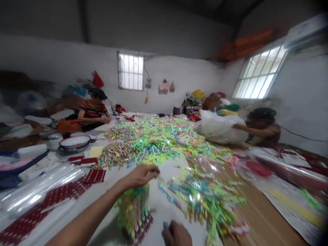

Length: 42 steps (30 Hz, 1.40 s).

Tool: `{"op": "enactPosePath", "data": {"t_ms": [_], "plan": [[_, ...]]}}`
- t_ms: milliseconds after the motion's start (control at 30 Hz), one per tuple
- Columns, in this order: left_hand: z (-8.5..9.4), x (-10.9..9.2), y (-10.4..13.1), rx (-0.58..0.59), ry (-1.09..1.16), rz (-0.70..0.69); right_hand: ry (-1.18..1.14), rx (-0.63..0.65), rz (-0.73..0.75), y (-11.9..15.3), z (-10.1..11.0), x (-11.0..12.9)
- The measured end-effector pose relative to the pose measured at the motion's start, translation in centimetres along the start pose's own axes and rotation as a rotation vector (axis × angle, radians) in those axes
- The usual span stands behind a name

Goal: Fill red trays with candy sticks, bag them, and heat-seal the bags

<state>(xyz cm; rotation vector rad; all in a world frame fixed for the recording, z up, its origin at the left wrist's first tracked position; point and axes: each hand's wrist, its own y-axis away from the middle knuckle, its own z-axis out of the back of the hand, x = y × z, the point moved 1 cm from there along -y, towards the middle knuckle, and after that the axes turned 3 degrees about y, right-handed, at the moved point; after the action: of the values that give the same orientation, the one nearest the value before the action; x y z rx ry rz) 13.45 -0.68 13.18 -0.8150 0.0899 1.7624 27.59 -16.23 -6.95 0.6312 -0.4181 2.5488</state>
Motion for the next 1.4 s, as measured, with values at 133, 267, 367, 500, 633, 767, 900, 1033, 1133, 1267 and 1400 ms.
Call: {"op": "enactPosePath", "data": {"t_ms": [133, 267, 367, 500, 633, 767, 900, 1033, 1133, 1267, 1400], "plan": [[-1.4, -3.6, 1.6, -0.105, -0.063, 0.164, -0.054, 0.117, -0.127, 1.4, 4.1, -0.4], [-5.8, -5.5, 3.4, 0.082, -0.167, 0.259, -0.418, -0.045, 0.050, 1.7, 10.0, -0.1], [-9.7, -5.7, 4.4, 0.160, -0.025, 0.235, -0.365, 0.083, 0.235, 2.8, 11.3, 0.4], [-14.2, -3.5, 5.0, 0.116, 0.156, 0.339, -0.266, 0.038, 0.114, 3.8, 9.6, -1.3], [-18.1, 0.1, 4.8, 0.077, -0.019, 0.556, -0.446, -0.144, -0.084, 3.4, 7.8, -3.0], [-20.2, 1.9, 4.4, 0.062, -0.021, 0.596, -0.642, -0.115, -0.119, 2.8, 5.9, -2.4], [-19.7, 1.9, 5.7, 0.062, 0.127, 0.551, -0.692, -0.189, -0.225, 2.5, 5.5, -1.6], [-18.7, 1.2, 7.8, -0.052, 0.685, 0.603, -0.816, -0.236, -0.144, 2.3, 6.5, -0.1], [-18.4, 0.6, 8.6, -0.150, 1.027, 0.618, -0.857, -0.207, -0.095, 1.9, 6.8, 1.1], [-18.3, 0.2, 8.8, -0.157, 1.103, 0.582, -0.860, -0.246, -0.135, 1.6, 6.8, 1.6], [-18.3, -0.3, 8.6, -0.167, 1.123, 0.608, -0.819, -0.209, -0.092, 1.7, 6.8, 1.5]]}}
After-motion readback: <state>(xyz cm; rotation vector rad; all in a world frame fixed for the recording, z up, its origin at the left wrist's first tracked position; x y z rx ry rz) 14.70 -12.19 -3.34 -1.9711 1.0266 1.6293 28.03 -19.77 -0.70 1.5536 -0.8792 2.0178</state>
